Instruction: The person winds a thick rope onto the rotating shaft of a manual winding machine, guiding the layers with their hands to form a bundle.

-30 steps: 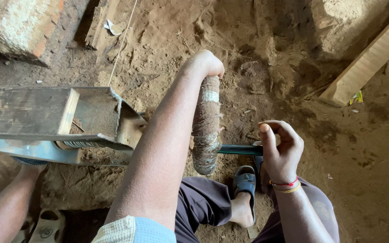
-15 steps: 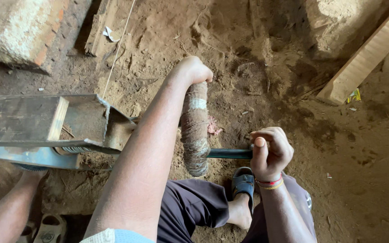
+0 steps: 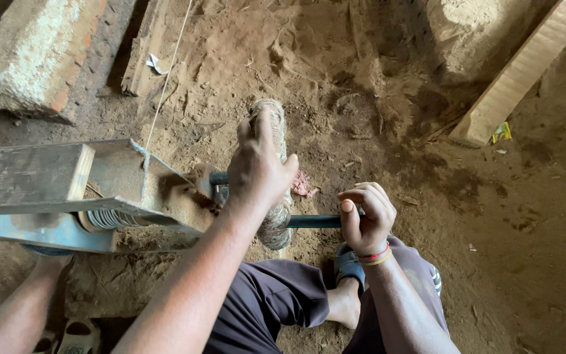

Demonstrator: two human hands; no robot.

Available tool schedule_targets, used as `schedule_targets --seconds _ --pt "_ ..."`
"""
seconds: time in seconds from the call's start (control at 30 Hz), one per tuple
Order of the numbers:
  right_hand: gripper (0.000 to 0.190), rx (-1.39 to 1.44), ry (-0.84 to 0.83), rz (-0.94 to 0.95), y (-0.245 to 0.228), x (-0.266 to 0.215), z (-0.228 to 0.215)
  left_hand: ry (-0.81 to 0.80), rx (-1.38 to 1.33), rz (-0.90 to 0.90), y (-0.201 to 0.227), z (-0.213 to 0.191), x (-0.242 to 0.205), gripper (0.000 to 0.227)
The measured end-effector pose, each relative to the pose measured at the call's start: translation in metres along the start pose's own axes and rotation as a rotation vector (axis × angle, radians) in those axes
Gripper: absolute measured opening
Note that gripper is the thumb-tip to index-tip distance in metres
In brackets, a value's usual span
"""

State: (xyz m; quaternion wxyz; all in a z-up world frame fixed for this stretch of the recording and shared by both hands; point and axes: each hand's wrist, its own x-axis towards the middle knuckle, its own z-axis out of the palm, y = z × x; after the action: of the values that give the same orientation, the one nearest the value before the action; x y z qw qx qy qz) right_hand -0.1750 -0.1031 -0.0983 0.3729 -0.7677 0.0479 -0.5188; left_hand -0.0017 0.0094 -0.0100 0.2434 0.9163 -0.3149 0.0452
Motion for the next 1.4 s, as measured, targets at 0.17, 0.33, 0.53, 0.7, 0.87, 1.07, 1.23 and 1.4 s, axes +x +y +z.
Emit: schedule_targets --seconds 0.17,0.33,0.53,0.7,0.87,1.07,1.23,1.4 --pt "0.016 -0.020 0.020 0.051 -0.002 0.001 0.002 -0.118 -0.041 -0.135 0.007 -0.007 0.004 0.099" --pt "0.013 -0.046 0.082 0.220 0.000 0.005 0.008 -0.235 -0.014 -0.207 0.012 -0.013 0.024 0.098" --pt "0.014 0.174 0.144 0.454 0.009 0.010 0.019 -0.310 0.037 -0.253 0.013 -0.013 0.043 0.092" --pt "0.015 0.240 0.146 0.472 0.015 0.017 0.022 -0.377 0.044 -0.345 0.019 -0.013 0.055 0.081" --pt "0.017 0.239 0.120 0.486 0.017 0.023 0.023 -0.397 0.045 -0.363 0.018 -0.012 0.062 0.072" --pt "0.019 0.175 0.072 0.543 0.011 0.037 0.020 -0.477 0.056 -0.344 0.012 -0.006 0.079 0.072" --pt "0.018 0.190 0.082 0.521 0.008 0.041 0.021 -0.463 0.082 -0.295 0.004 0.003 0.089 0.078" --pt "0.018 0.200 0.087 0.516 0.012 0.046 0.023 -0.497 0.094 -0.316 0.004 0.003 0.096 0.073"
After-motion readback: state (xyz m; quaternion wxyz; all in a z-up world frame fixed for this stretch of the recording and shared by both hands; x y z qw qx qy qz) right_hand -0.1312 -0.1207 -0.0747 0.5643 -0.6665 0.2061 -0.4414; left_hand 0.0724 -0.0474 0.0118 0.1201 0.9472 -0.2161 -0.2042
